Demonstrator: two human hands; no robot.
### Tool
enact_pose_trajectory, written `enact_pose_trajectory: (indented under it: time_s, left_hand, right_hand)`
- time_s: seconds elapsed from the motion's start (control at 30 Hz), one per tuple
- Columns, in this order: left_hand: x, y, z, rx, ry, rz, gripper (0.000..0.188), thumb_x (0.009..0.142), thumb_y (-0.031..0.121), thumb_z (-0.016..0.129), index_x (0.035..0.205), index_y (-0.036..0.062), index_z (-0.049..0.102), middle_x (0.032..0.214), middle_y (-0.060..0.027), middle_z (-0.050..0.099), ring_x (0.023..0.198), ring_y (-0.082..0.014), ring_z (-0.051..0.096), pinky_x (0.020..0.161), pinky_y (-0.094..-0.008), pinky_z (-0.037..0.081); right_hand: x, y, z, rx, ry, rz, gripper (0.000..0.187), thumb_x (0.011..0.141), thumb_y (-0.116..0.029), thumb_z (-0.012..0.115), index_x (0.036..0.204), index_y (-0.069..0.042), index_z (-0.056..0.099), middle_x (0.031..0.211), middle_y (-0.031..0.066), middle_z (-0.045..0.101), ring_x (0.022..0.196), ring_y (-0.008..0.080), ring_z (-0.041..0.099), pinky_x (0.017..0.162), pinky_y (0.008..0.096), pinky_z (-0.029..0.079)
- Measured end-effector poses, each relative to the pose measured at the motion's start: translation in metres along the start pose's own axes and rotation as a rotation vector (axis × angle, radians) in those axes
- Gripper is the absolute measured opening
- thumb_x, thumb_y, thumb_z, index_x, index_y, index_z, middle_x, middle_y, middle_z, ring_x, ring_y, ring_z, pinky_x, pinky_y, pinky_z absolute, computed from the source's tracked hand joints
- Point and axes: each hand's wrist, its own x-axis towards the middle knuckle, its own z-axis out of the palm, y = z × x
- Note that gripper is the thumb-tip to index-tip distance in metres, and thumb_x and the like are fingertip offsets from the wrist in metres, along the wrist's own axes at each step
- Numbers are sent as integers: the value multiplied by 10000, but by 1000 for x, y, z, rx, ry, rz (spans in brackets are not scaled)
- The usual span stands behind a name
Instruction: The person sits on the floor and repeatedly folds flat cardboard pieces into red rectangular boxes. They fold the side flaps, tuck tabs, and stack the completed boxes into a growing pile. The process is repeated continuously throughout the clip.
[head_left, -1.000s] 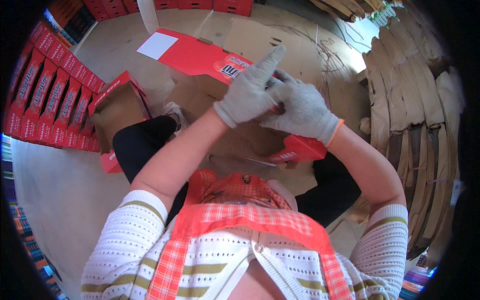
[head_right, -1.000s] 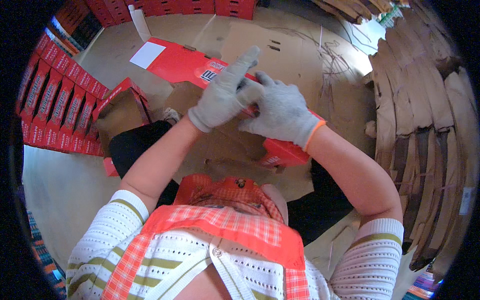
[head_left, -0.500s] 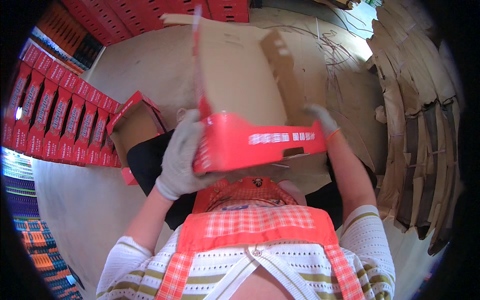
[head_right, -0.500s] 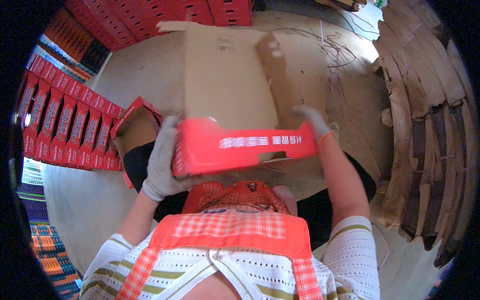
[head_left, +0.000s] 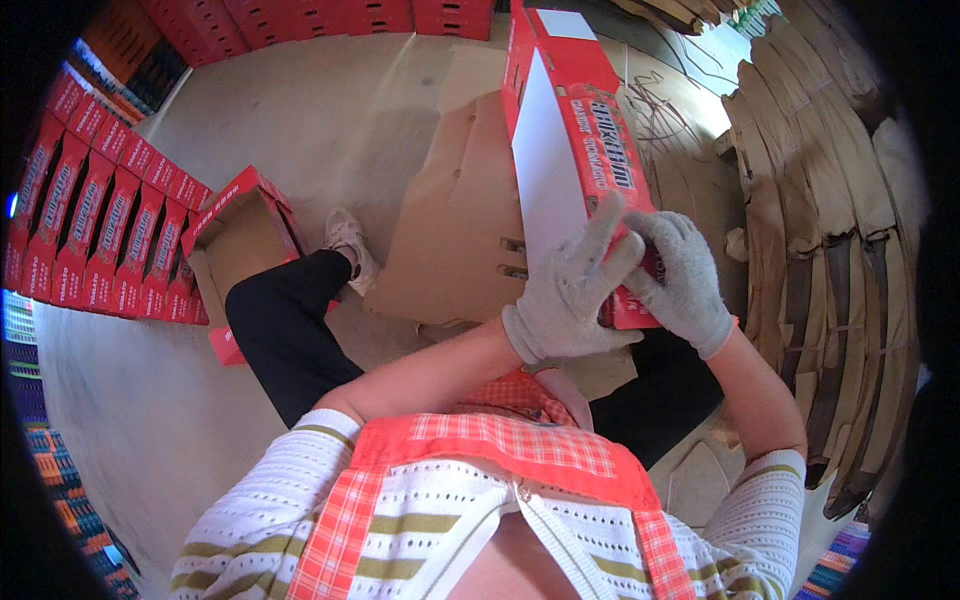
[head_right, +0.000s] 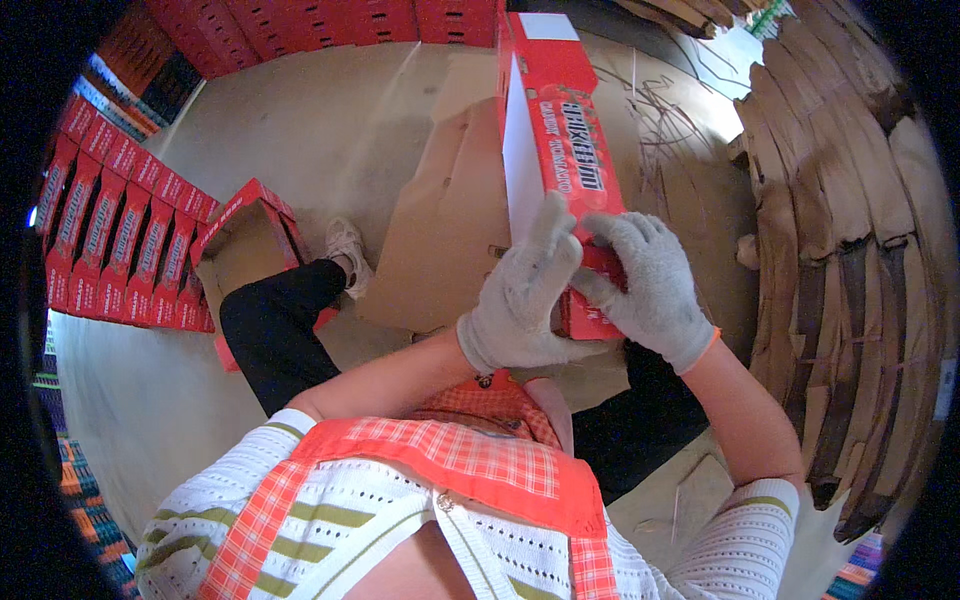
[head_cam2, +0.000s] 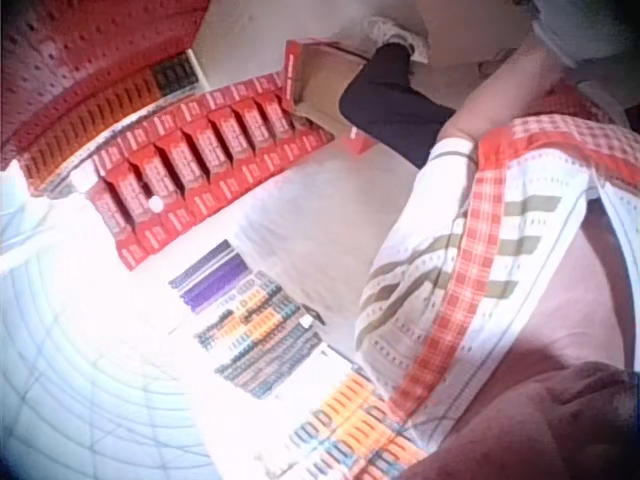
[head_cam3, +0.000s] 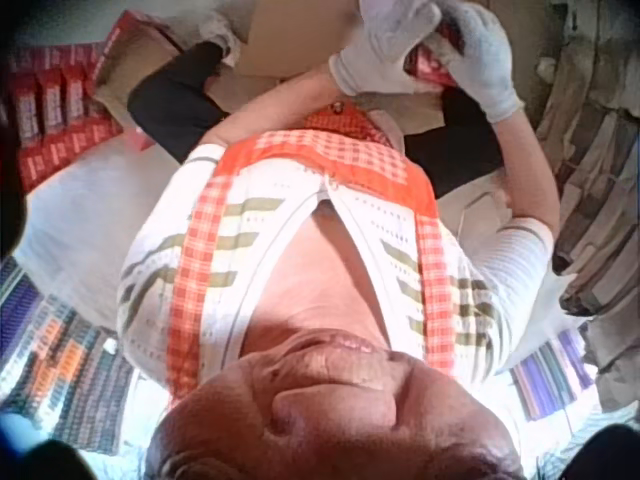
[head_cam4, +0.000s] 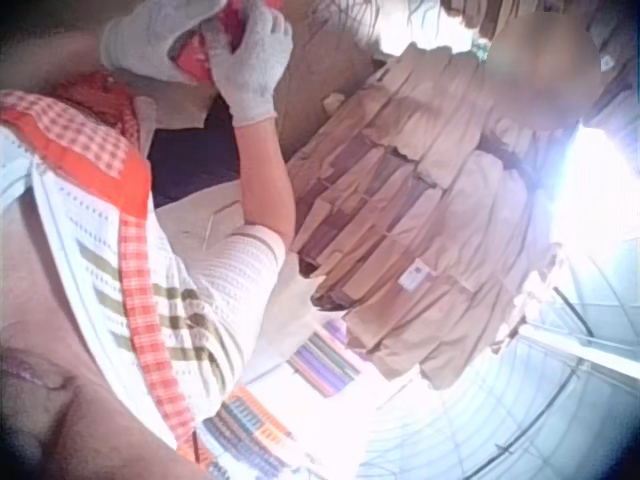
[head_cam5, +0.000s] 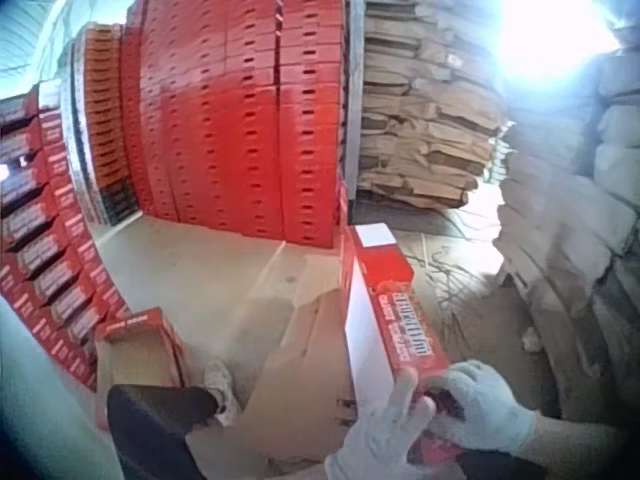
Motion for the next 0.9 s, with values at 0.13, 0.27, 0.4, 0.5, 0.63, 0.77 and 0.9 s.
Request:
enact_pose_trajectory:
  time_s: [0.13,0.27,0.4,0.5,0.63,0.77,0.9]
  left_hand:
    - [-28,4,10,77,-107,-419,1455,512,588,851,1529,27,-26,1544,-337,35,1417,-505,144,1140,-543,182]
    - [-41,7,19,-33,-181,-534,1403,553,633,808,1528,22,5,1543,-328,61,1427,-483,131,1158,-536,137]
    - [-36,2,19,-197,-579,-625,1351,587,642,783,1525,7,46,1539,-325,80,1454,-436,97,1178,-487,111]
    - [-38,2,2,-79,-554,-535,1316,606,595,798,1524,1,66,1543,-310,99,1448,-423,146,1180,-443,149]
    - [-46,6,-32,-76,-115,-575,1279,625,480,838,1526,13,60,1547,-258,150,1408,-414,256,1157,-405,248]
    - [-42,15,-39,-319,-49,-566,1291,652,409,851,1525,18,-16,1566,-233,103,1434,-372,229,1152,-394,270]
    - [-46,17,-32,-523,-225,-665,956,750,380,769,1488,42,264,1480,-219,343,1343,-350,398,1111,-414,338]
  right_hand:
    - [25,-4,-3,55,-267,233,268,720,-218,731,825,-38,561,757,152,570,749,335,589,667,418,470]
    - [44,-4,19,-89,-335,118,175,710,-108,642,748,-40,485,692,167,514,709,335,559,627,431,427]
    - [57,-15,61,-287,-292,-144,158,720,-152,662,810,-65,566,832,168,621,815,372,606,727,462,470]
    - [76,-27,73,-105,-321,-229,187,755,-176,663,866,-52,577,893,147,646,868,330,631,765,439,490]
    - [125,-30,59,198,267,136,216,827,-204,649,948,-30,603,892,109,675,894,230,675,789,385,522]
    - [152,-8,51,698,-188,746,212,857,-223,649,987,-57,669,806,91,695,797,205,693,749,355,534]
    - [137,35,87,-65,-298,49,220,808,-260,663,871,-49,669,853,209,667,822,363,658,748,436,504]
